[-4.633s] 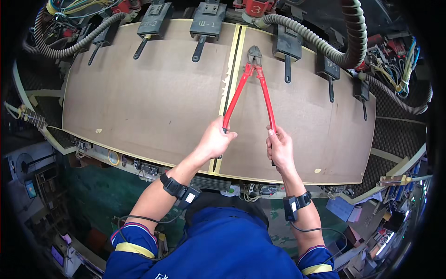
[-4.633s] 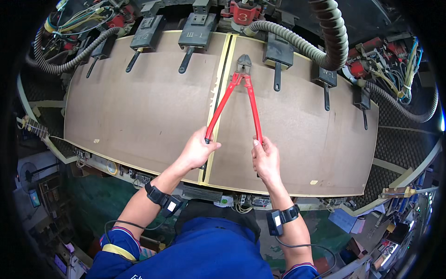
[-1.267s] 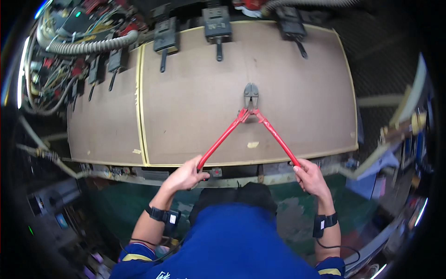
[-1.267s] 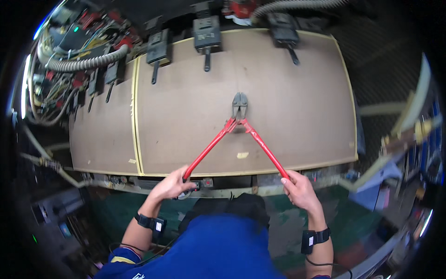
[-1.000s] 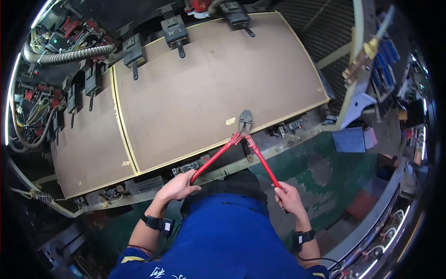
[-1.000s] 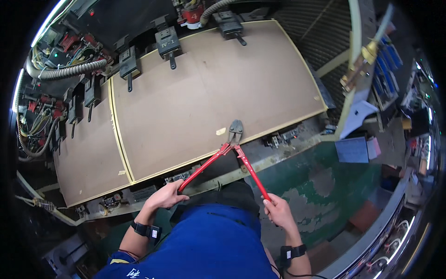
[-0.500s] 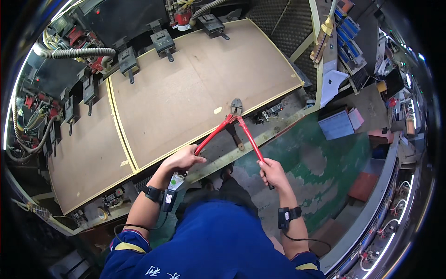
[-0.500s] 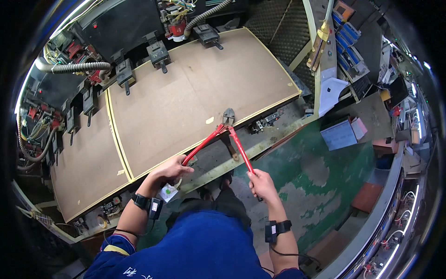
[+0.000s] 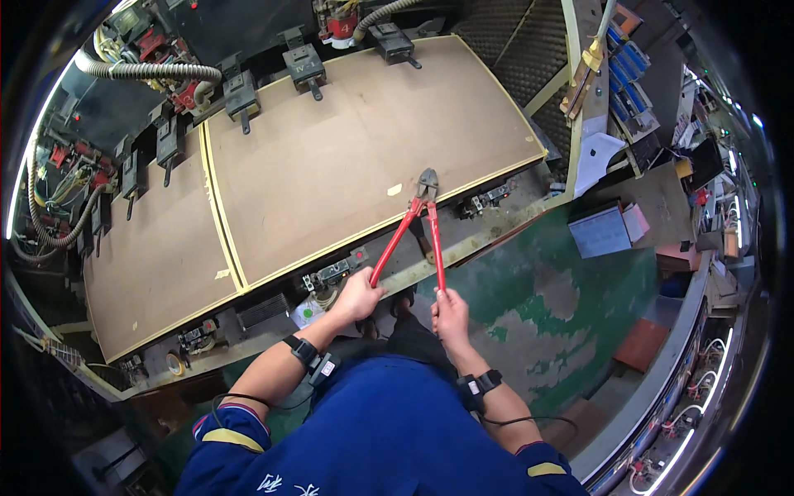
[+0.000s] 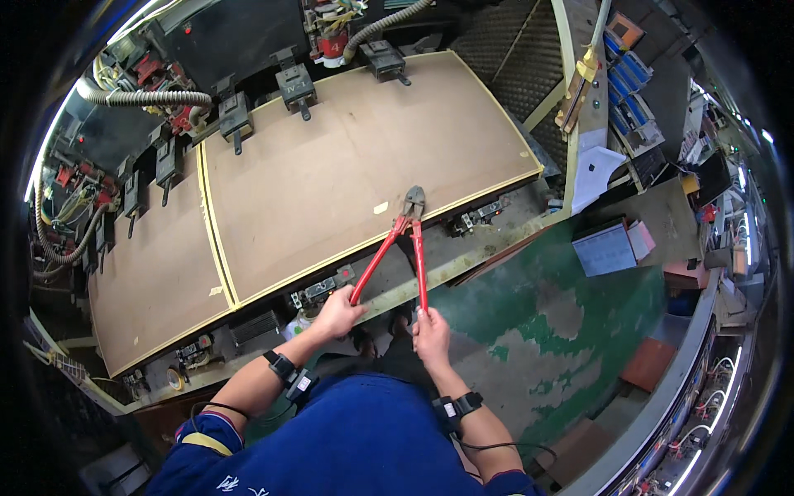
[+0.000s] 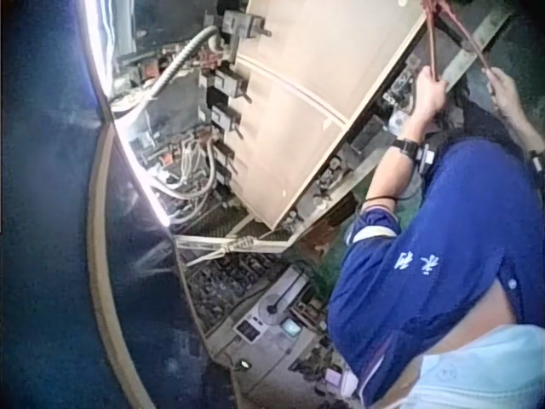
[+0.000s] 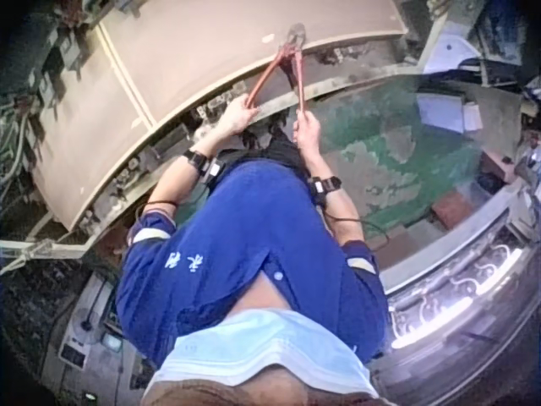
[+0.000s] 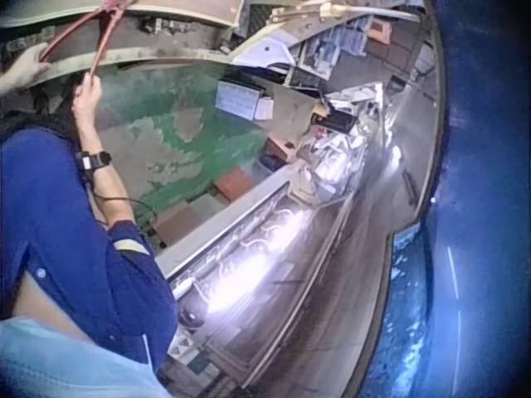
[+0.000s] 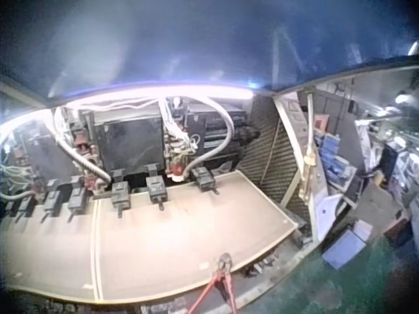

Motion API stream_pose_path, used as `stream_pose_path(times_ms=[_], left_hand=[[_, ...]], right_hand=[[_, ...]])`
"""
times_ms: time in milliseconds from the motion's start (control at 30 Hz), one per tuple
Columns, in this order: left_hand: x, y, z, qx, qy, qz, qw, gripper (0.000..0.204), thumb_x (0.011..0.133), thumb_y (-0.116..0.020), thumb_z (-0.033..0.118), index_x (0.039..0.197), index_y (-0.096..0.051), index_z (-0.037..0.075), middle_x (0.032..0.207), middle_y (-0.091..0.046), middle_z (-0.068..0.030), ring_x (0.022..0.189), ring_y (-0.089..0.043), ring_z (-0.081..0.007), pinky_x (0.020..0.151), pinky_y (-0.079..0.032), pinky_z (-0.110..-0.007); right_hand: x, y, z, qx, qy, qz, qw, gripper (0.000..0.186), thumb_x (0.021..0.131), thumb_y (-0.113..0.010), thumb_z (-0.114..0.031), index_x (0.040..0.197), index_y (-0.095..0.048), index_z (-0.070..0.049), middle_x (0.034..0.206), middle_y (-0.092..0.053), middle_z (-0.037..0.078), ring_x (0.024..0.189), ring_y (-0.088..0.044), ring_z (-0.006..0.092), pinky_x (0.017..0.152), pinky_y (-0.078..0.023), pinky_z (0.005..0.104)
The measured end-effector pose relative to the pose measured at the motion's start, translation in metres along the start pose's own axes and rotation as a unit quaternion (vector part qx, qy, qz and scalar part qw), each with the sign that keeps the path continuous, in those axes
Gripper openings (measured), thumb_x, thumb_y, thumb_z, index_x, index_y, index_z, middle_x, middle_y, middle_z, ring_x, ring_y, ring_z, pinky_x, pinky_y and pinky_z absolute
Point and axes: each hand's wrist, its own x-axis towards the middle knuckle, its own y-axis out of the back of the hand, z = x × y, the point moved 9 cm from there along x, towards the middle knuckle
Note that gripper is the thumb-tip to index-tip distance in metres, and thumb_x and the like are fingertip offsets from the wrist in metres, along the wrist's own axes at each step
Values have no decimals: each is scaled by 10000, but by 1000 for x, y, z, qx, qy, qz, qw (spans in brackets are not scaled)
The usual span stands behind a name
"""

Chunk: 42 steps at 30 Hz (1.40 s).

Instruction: Using a bolt cutter to cut components and then collecting small parts in an industrial workshop.

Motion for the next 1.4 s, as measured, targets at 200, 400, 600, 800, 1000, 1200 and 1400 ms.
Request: stream_pose_path(times_ms=[200, 400, 600, 800, 1000, 1200, 1400], left_hand=[[24, -6, -24, 95, 19, 9, 995, 375, 822, -742, 237, 1023, -539, -6, 981, -658, -302, 990, -638, -473, 852, -501, -522], [66, 41, 4, 72, 21, -93, 993, 453, 796, -778, 246, 1080, -577, -44, 837, -601, -133, 818, -584, -240, 763, -483, -397], [85, -11, 50, 75, 30, -106, 991, 341, 819, -778, 232, 995, -585, 12, 804, -547, -105, 792, -534, -215, 741, -464, -373], [200, -52, 179, 112, 13, -153, 982, 334, 875, -714, 296, 991, -636, -7, 795, -635, -153, 768, -609, -243, 719, -481, -397], [289, -59, 266, 190, -16, -209, 959, 282, 910, -698, 295, 905, -589, 35, 668, -533, -26, 586, -540, -128, 515, -437, -317], [317, -40, 286, 231, -13, -235, 944, 274, 899, -705, 289, 883, -593, 40, 652, -534, -20, 592, -533, -131, 532, -433, -323], [313, -61, 305, 224, -29, -248, 942, 287, 894, -705, 290, 861, -592, 29, 660, -550, -44, 632, -555, -141, 546, -445, -336]], right_hand=[[53, 15, 30, -144, 91, -26, 985, 233, 1067, -480, -295, 1061, -591, -91, 606, -486, -23, 398, -438, 74, 361, -357, 255], [119, 75, -59, -118, -90, -187, 971, 227, 1047, -526, -265, 1150, -619, -85, 619, -493, -34, 421, -417, 60, 378, -340, 237], [148, 175, -89, -135, -106, -199, 965, 238, 1039, -538, -243, 1139, -634, -49, 624, -517, -29, 436, -439, 50, 383, -341, 225], [173, 253, -173, -135, -80, -59, 986, 234, 1042, -522, -229, 1073, -643, -31, 624, -524, -19, 444, -452, 53, 383, -356, 231], [189, 285, -222, -104, -95, 1, 990, 230, 1041, -516, -223, 1041, -631, -23, 632, -522, -6, 456, -466, 68, 397, -383, 249], [190, 277, -218, -86, -94, 21, 992, 209, 1029, -535, -210, 978, -608, -21, 629, -525, 0, 453, -473, 75, 399, -386, 260], [197, 259, -234, -43, -100, 23, 994, 197, 1022, -548, -213, 922, -567, -44, 630, -514, -3, 458, -474, 79, 403, -392, 264]])
